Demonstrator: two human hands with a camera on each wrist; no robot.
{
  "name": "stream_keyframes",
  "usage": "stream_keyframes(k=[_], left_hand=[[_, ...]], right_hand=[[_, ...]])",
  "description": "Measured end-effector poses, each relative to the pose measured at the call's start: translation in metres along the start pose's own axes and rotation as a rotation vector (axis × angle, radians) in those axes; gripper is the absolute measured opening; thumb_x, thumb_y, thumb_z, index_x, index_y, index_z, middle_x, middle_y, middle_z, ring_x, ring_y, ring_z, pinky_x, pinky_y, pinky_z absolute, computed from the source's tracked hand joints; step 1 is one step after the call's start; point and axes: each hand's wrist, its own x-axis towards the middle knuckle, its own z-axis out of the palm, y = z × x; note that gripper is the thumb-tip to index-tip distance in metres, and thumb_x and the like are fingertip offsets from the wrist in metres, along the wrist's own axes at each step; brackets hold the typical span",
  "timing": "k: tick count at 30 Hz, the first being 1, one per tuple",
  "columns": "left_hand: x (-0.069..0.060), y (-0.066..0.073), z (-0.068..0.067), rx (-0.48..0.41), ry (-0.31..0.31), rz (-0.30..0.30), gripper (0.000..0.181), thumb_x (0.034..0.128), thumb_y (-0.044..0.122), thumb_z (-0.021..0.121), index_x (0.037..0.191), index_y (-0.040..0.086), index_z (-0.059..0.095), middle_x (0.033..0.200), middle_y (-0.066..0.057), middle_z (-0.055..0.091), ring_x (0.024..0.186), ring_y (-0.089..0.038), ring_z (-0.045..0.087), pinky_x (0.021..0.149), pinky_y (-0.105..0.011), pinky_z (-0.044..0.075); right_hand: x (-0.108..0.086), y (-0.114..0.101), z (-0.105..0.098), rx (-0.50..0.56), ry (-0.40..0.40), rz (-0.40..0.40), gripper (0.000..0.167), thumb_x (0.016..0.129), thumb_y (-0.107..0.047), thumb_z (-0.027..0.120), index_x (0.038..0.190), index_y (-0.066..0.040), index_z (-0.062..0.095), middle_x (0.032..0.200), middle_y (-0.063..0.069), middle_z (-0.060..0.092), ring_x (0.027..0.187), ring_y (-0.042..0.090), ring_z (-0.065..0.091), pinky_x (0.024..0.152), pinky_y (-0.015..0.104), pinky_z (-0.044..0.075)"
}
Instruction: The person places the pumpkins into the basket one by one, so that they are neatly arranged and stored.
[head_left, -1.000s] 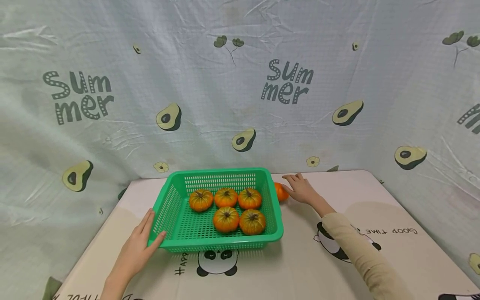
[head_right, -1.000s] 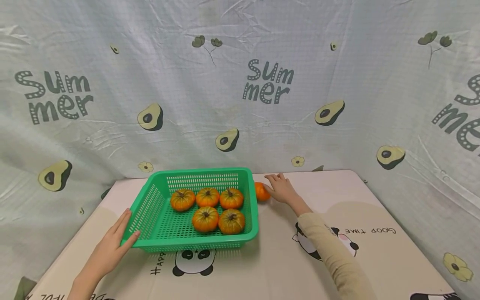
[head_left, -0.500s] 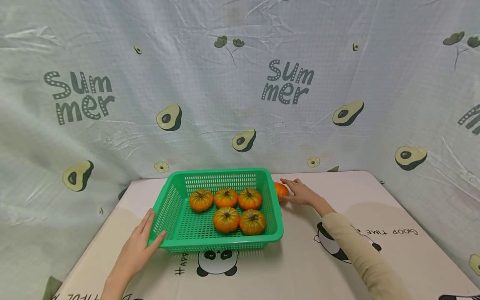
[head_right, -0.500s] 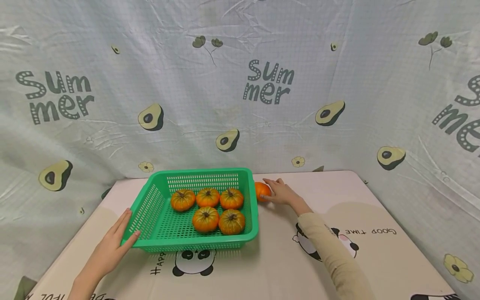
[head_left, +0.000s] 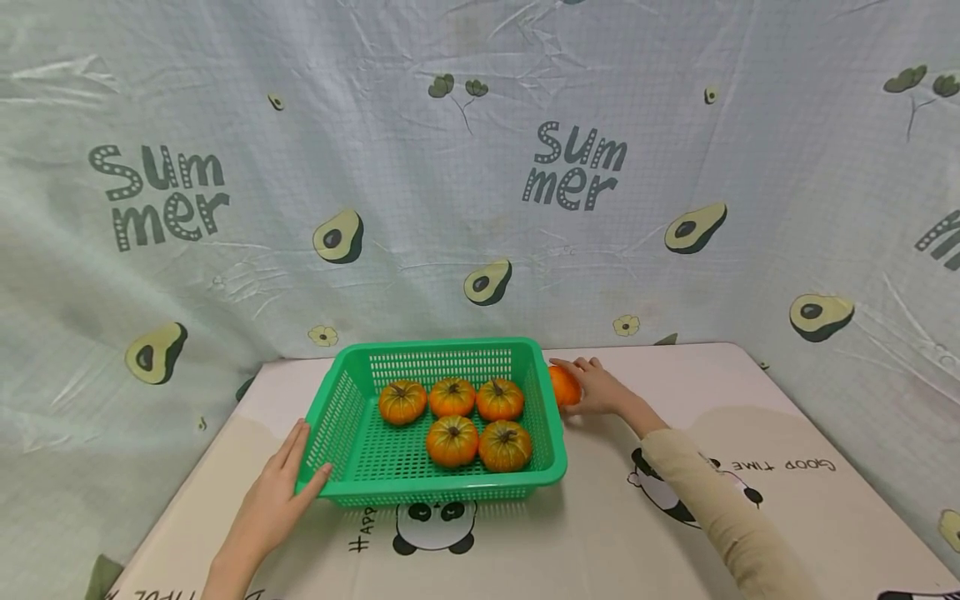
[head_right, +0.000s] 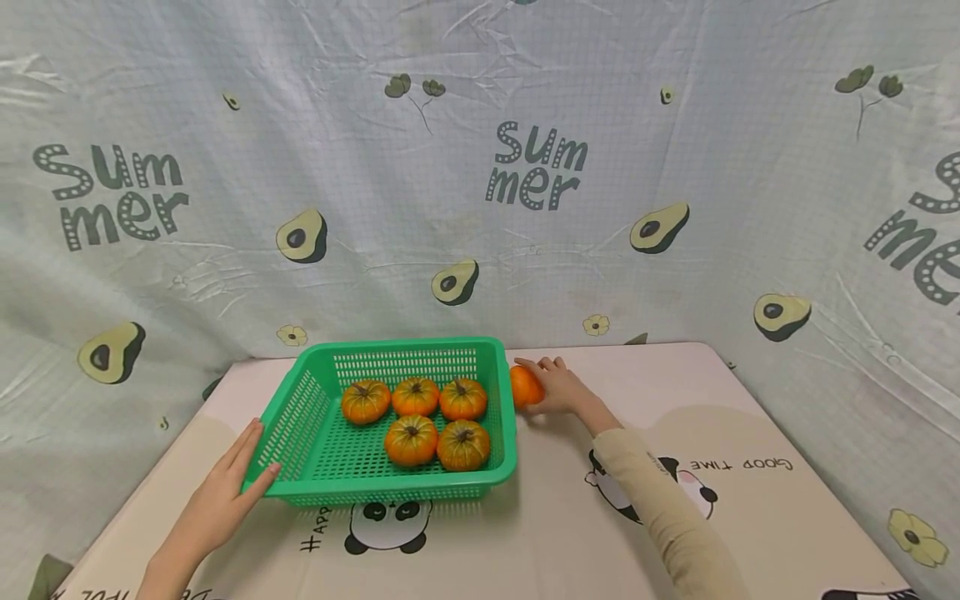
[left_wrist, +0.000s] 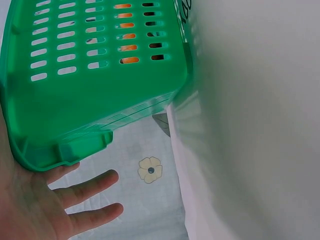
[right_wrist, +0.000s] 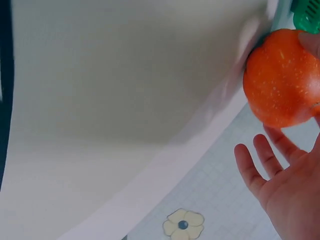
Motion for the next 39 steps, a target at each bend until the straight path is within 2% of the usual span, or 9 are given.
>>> stream_keyframes(k=[6,13,18,21,26,31,39], left_hand=[[0.000,0.000,0.000,0.000,0.001,0.004,0.070,0.0913,0.037,0.046,0.140,-0.004,0.019,0.147,-0.021,0.018,0.122,-0.049,0.031,0.090,-0.062,0.034],[0.000,0.000,0.000,-0.003,0.015,0.010,0.070,0.0912,0.036,0.047,0.140,-0.004,0.019,0.146,-0.022,0.019,0.121,-0.050,0.031,0.090,-0.062,0.033],[0.001,-0.001,0.001,-0.010,0.020,0.011,0.070,0.0912,0.036,0.047,0.140,-0.005,0.019,0.146,-0.022,0.019,0.121,-0.050,0.031,0.091,-0.062,0.032],[0.001,-0.002,0.002,-0.017,0.017,0.004,0.070,0.0912,0.036,0.046,0.140,-0.005,0.019,0.147,-0.022,0.018,0.122,-0.049,0.030,0.093,-0.062,0.031],[0.000,-0.003,0.003,-0.025,0.013,0.001,0.070,0.0911,0.036,0.047,0.140,-0.005,0.019,0.147,-0.021,0.017,0.123,-0.049,0.030,0.093,-0.061,0.030],[0.000,-0.003,0.004,-0.031,0.010,-0.002,0.070,0.0911,0.036,0.047,0.141,-0.004,0.018,0.148,-0.020,0.016,0.124,-0.048,0.029,0.094,-0.061,0.030],[0.000,-0.002,0.004,-0.023,0.015,0.003,0.070,0.0911,0.036,0.047,0.141,-0.004,0.018,0.147,-0.020,0.017,0.123,-0.049,0.030,0.092,-0.062,0.032]], right_hand=[[0.001,-0.004,0.005,-0.026,0.016,-0.004,0.075,0.066,-0.039,0.071,0.132,-0.021,0.040,0.105,0.013,0.046,0.090,0.027,0.040,0.070,0.038,0.044],[-0.007,-0.002,0.001,-0.054,0.068,0.023,0.076,0.063,-0.038,0.073,0.125,-0.013,0.036,0.106,0.017,0.052,0.089,0.030,0.044,0.070,0.041,0.045],[-0.016,-0.001,-0.006,-0.030,0.080,0.074,0.079,0.060,-0.038,0.075,0.121,-0.009,0.035,0.098,0.017,0.057,0.085,0.031,0.046,0.064,0.039,0.045],[-0.020,0.001,-0.007,0.001,0.080,0.122,0.076,0.062,-0.043,0.074,0.118,-0.009,0.035,0.091,0.016,0.057,0.083,0.029,0.047,0.060,0.035,0.044],[-0.026,0.006,-0.006,0.008,0.089,0.176,0.068,0.067,-0.052,0.068,0.111,-0.010,0.037,0.088,0.014,0.054,0.082,0.026,0.047,0.059,0.033,0.043],[-0.030,0.009,-0.010,-0.021,0.120,0.131,0.065,0.065,-0.048,0.070,0.107,-0.009,0.040,0.088,0.012,0.053,0.084,0.027,0.046,0.061,0.035,0.044],[-0.034,0.006,-0.013,-0.092,0.108,0.012,0.071,0.067,-0.040,0.069,0.126,-0.010,0.043,0.104,0.015,0.050,0.090,0.031,0.044,0.068,0.042,0.044]])
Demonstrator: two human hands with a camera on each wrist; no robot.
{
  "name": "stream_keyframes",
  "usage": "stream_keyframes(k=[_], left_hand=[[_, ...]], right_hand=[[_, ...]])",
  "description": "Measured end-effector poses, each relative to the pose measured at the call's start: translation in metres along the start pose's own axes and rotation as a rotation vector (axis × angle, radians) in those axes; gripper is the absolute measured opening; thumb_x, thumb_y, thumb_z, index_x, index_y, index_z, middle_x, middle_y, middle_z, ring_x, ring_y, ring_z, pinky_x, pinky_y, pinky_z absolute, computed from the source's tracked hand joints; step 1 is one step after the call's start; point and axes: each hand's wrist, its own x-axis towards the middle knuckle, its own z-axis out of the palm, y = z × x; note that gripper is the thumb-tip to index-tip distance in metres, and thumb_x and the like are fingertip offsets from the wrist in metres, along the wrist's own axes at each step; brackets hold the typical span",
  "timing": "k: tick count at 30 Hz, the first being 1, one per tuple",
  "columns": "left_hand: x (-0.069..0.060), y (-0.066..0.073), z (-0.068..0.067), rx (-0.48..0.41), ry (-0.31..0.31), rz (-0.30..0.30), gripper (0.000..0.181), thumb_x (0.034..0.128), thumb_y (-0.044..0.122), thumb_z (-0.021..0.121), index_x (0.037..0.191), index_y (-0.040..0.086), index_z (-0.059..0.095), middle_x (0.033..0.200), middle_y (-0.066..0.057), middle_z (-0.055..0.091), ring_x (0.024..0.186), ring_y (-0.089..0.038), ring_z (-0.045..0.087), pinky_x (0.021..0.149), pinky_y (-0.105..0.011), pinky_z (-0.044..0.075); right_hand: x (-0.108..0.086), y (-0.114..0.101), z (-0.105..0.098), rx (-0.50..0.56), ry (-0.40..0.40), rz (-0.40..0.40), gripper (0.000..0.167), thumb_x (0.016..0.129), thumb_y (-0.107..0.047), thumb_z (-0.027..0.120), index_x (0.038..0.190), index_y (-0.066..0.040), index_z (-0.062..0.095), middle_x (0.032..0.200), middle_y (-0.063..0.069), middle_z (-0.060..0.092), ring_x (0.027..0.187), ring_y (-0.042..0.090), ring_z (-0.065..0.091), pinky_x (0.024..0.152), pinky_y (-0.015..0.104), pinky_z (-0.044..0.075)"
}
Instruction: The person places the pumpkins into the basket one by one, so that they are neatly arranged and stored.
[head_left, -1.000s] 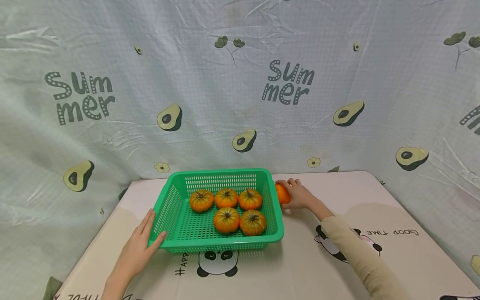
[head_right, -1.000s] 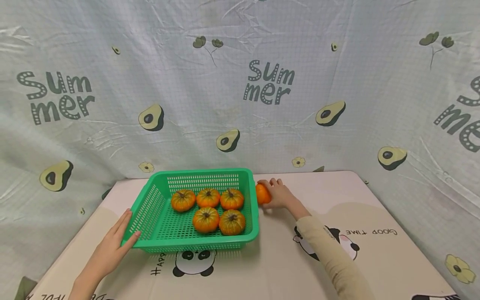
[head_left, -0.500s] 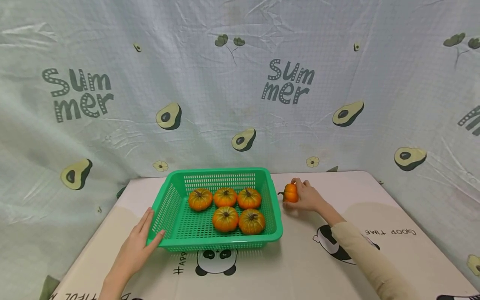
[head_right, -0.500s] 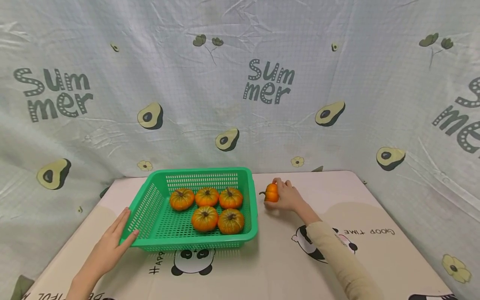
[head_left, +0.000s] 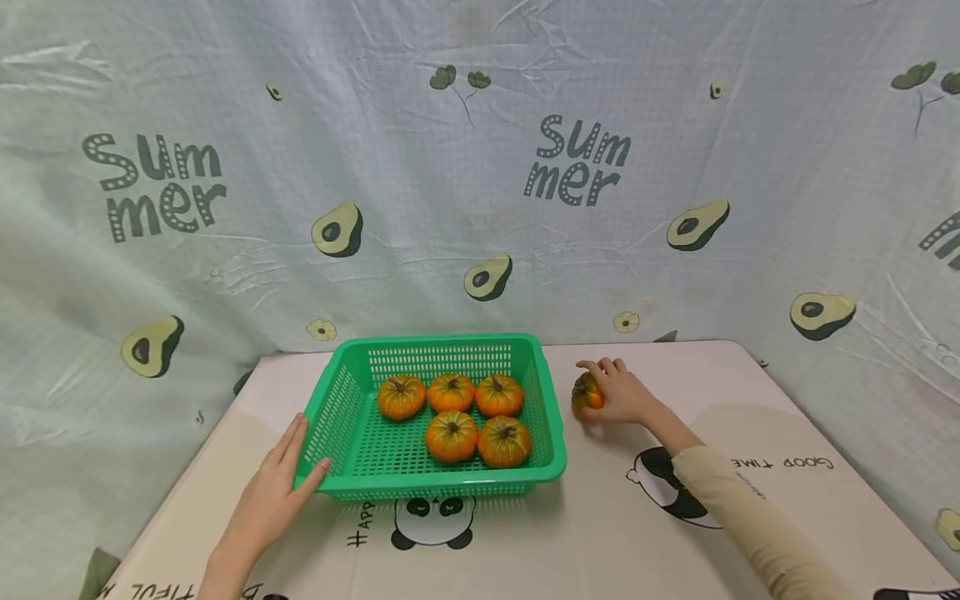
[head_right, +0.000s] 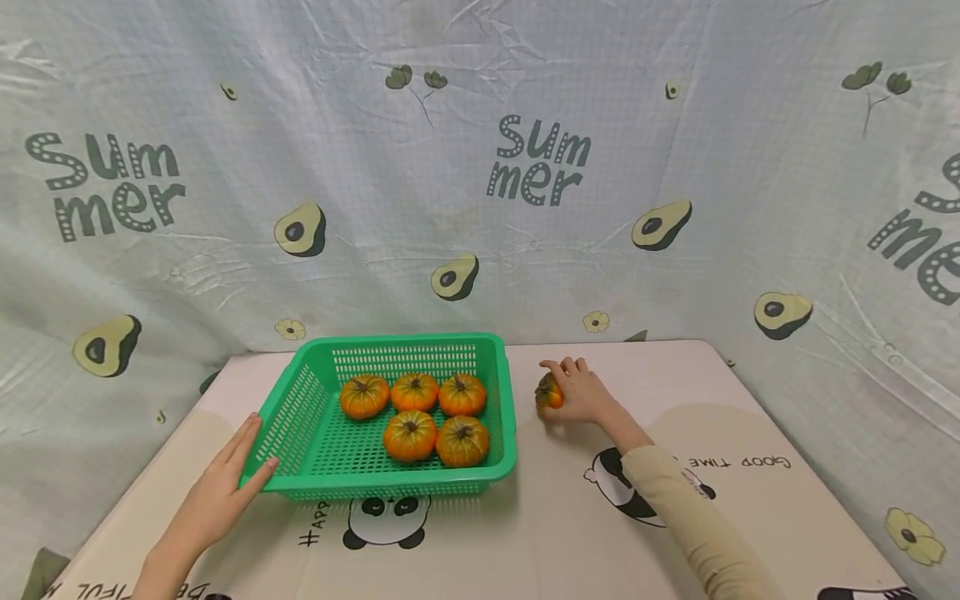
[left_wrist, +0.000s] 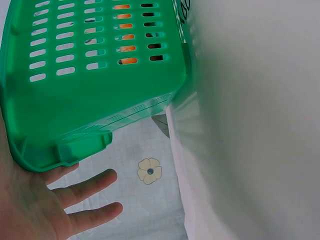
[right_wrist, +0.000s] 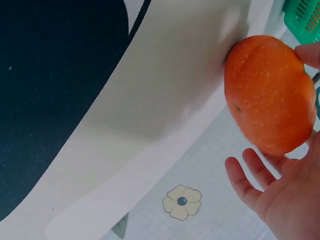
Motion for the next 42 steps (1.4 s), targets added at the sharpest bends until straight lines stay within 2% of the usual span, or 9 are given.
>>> stream_keyframes(k=[6,19,31,37,42], left_hand=[[0.001,0.000,-0.001,0.010,0.002,0.000,0.070,0.0912,0.037,0.046,0.141,-0.003,0.018,0.148,-0.020,0.017,0.123,-0.048,0.030,0.092,-0.061,0.031],[0.002,0.001,-0.002,0.032,0.005,0.011,0.070,0.0908,0.036,0.047,0.141,-0.003,0.019,0.147,-0.020,0.018,0.122,-0.048,0.031,0.092,-0.061,0.032],[0.001,0.001,0.000,0.028,0.002,0.010,0.070,0.0910,0.036,0.047,0.140,-0.005,0.019,0.146,-0.022,0.019,0.121,-0.049,0.032,0.091,-0.061,0.033],[0.001,0.002,-0.001,0.023,0.007,0.012,0.070,0.0908,0.036,0.048,0.140,-0.005,0.019,0.146,-0.022,0.020,0.122,-0.049,0.031,0.092,-0.061,0.032],[0.000,0.002,-0.002,0.022,0.005,0.013,0.070,0.0906,0.036,0.048,0.140,-0.005,0.019,0.146,-0.022,0.020,0.122,-0.049,0.031,0.092,-0.061,0.032]], right_hand=[[-0.001,-0.004,0.000,-0.051,-0.005,-0.015,0.067,0.067,-0.038,0.066,0.125,-0.009,0.048,0.103,0.015,0.045,0.091,0.030,0.042,0.066,0.042,0.043],[-0.003,-0.002,0.007,-0.081,0.028,0.003,0.070,0.068,-0.051,0.068,0.121,-0.010,0.050,0.108,0.017,0.046,0.096,0.033,0.041,0.073,0.049,0.044],[-0.004,-0.005,0.014,-0.123,0.053,0.021,0.063,0.069,-0.046,0.070,0.115,-0.007,0.051,0.103,0.016,0.051,0.096,0.034,0.043,0.071,0.048,0.044],[-0.003,-0.005,0.015,-0.158,0.086,-0.015,0.063,0.071,-0.047,0.068,0.116,-0.006,0.053,0.104,0.017,0.051,0.097,0.035,0.044,0.070,0.047,0.046],[-0.004,-0.003,0.015,-0.160,0.078,-0.047,0.066,0.071,-0.045,0.069,0.120,-0.004,0.052,0.107,0.018,0.050,0.099,0.036,0.043,0.073,0.049,0.045]])
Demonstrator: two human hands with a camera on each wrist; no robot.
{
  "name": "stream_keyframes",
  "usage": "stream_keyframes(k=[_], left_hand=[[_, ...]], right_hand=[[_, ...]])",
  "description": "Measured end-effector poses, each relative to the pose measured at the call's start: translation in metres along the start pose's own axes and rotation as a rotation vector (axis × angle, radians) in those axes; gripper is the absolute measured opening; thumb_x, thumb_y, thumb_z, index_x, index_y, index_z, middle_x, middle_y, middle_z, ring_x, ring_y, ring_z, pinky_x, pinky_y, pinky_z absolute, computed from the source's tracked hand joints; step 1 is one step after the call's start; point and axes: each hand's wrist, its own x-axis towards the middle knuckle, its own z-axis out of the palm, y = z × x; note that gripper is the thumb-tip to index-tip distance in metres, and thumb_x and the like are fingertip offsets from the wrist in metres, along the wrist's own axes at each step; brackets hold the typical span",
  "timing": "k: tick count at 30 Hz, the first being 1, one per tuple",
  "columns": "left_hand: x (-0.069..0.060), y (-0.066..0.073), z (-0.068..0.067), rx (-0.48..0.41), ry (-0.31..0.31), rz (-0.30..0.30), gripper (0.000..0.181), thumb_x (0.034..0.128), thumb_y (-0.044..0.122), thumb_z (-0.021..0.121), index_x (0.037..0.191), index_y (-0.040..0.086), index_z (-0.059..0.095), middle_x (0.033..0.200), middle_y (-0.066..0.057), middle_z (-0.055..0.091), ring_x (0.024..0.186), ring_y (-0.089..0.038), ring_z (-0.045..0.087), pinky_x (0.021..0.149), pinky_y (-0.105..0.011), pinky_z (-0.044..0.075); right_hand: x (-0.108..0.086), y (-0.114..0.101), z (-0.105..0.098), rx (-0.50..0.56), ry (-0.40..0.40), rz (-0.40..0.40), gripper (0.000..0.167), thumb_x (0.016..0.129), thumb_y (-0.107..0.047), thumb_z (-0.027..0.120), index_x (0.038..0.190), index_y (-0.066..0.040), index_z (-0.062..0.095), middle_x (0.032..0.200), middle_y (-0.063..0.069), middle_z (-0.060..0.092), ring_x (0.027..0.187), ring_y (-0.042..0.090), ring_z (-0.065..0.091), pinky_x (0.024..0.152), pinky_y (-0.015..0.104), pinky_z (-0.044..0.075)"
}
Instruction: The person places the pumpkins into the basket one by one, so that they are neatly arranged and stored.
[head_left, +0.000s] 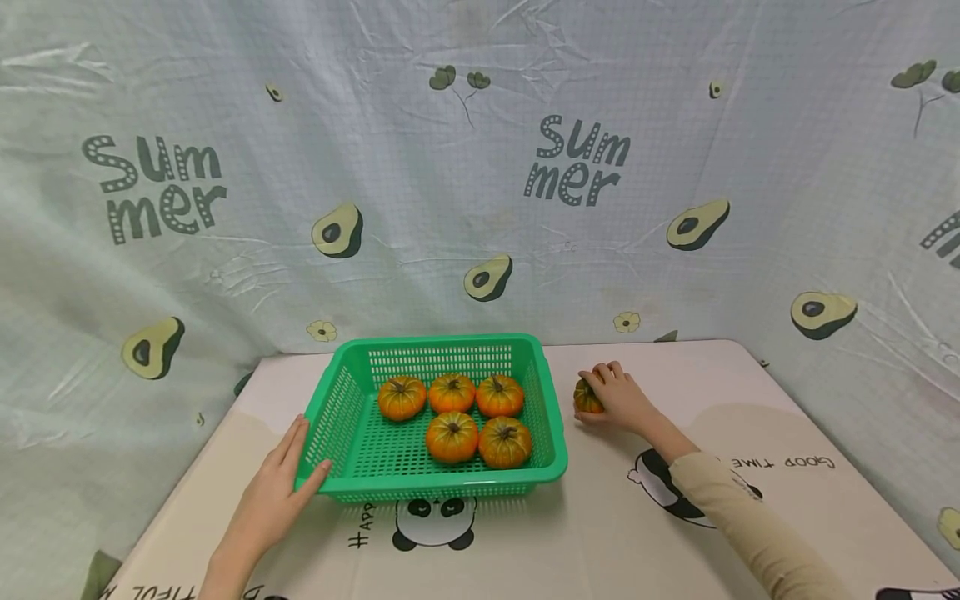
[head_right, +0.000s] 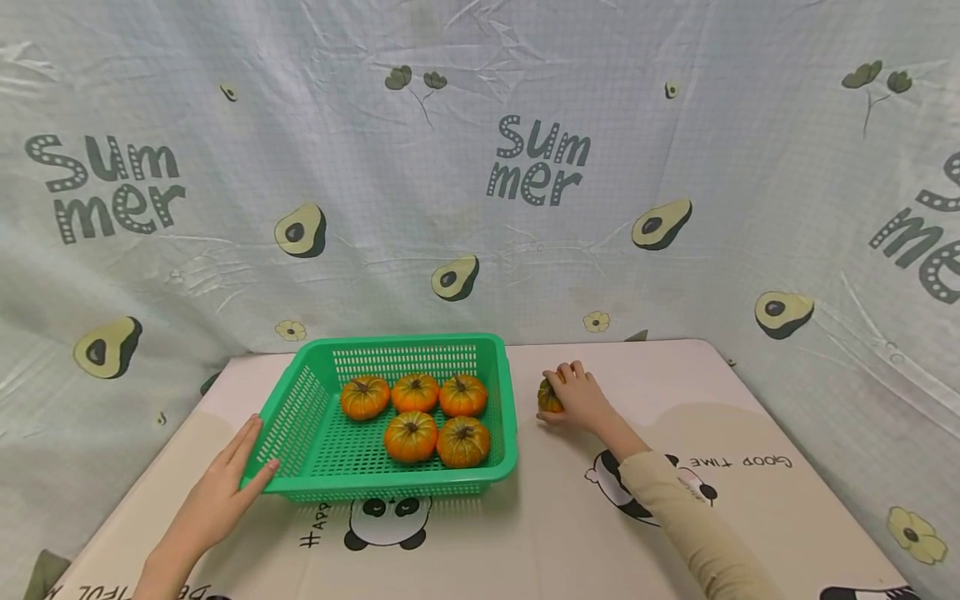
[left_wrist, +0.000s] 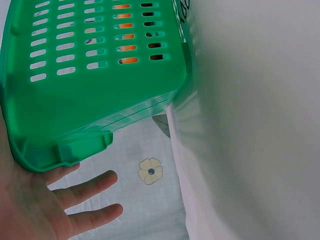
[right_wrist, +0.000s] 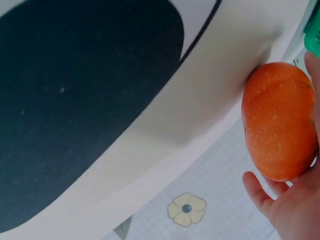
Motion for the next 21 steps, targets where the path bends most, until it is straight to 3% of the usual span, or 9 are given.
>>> stream_keyframes(k=[8,21], left_hand=[[0.0003,-0.0002,-0.0001,0.000,0.004,0.006,0.069,0.0907,0.035,0.048,0.140,-0.005,0.020,0.146,-0.022,0.020,0.122,-0.049,0.032,0.091,-0.061,0.033],[0.0001,-0.0019,0.0012,-0.002,0.007,0.009,0.070,0.0903,0.035,0.049,0.140,-0.005,0.020,0.146,-0.021,0.020,0.122,-0.048,0.032,0.092,-0.061,0.033]], right_hand=[[-0.0024,0.0033,0.0002,-0.032,0.006,-0.026,0.065,0.074,-0.046,0.066,0.124,-0.007,0.051,0.107,0.018,0.050,0.099,0.035,0.043,0.075,0.049,0.044],[-0.0018,-0.0011,-0.0059,-0.017,0.054,0.012,0.059,0.076,-0.044,0.065,0.121,-0.007,0.054,0.104,0.018,0.051,0.096,0.035,0.043,0.074,0.047,0.044]])
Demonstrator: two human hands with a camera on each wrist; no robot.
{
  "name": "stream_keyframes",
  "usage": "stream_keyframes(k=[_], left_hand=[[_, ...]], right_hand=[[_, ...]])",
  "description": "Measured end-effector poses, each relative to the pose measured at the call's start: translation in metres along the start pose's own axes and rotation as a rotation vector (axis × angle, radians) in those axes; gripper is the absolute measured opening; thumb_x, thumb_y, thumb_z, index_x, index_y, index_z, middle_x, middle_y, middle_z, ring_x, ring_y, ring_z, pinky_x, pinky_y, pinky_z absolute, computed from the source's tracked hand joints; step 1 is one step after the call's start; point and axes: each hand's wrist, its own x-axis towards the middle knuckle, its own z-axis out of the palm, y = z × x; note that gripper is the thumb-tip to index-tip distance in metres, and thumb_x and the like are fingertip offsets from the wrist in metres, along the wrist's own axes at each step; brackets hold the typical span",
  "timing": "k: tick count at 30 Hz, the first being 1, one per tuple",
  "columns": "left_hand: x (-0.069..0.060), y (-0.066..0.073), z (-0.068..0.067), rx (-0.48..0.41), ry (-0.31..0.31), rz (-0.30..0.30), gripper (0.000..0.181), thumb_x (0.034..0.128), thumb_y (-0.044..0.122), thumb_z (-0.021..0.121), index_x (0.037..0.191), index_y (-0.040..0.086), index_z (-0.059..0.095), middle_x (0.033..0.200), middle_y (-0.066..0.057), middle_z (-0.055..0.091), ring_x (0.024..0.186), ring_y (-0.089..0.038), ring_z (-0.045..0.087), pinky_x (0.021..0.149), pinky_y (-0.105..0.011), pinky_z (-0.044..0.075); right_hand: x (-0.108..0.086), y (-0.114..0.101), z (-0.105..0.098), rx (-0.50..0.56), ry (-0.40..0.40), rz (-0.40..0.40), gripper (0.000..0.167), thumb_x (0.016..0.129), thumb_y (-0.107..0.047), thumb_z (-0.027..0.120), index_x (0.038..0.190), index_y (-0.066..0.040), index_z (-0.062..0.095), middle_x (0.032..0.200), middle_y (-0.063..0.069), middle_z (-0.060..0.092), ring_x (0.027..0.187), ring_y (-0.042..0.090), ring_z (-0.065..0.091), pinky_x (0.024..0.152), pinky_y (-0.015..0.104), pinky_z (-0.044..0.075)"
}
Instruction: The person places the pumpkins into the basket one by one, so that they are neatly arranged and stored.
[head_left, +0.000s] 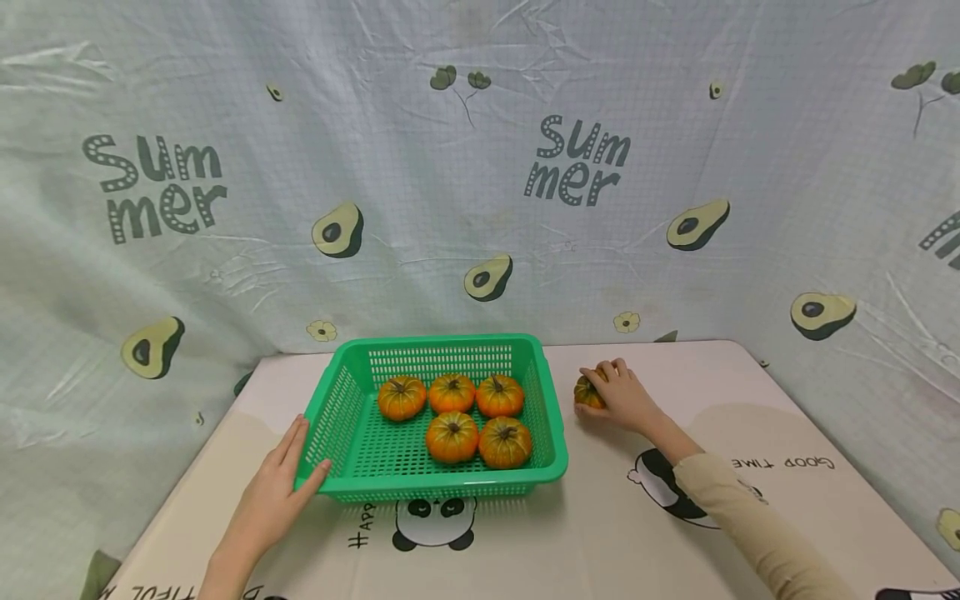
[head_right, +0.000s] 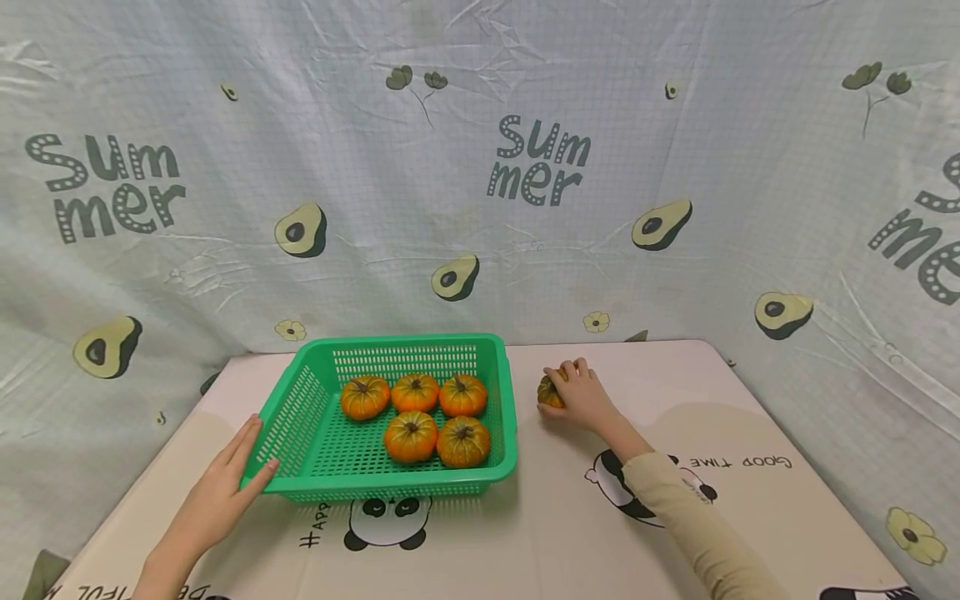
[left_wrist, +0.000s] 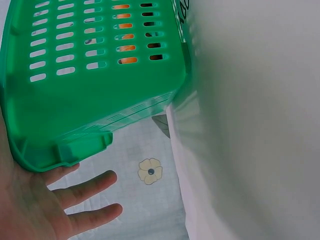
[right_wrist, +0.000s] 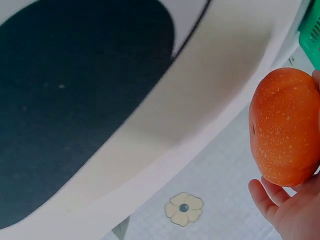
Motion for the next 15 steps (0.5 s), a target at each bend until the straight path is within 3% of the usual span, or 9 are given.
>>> stream_keyframes(k=[10,15], left_hand=[[0.000,0.000,0.001,0.004,0.005,0.004,0.069,0.0907,0.035,0.048,0.140,-0.004,0.019,0.147,-0.020,0.018,0.122,-0.048,0.031,0.092,-0.061,0.032],[0.000,-0.001,0.002,0.003,0.007,0.003,0.070,0.0906,0.035,0.048,0.140,-0.004,0.019,0.147,-0.020,0.019,0.121,-0.049,0.032,0.092,-0.061,0.032]], right_hand=[[0.004,-0.005,-0.012,0.035,0.018,0.002,0.056,0.078,-0.042,0.062,0.123,-0.009,0.052,0.109,0.017,0.049,0.099,0.033,0.041,0.076,0.047,0.044],[0.006,-0.009,-0.021,0.077,0.063,0.009,0.057,0.076,-0.039,0.064,0.123,-0.010,0.052,0.108,0.017,0.049,0.099,0.033,0.040,0.077,0.047,0.044]])
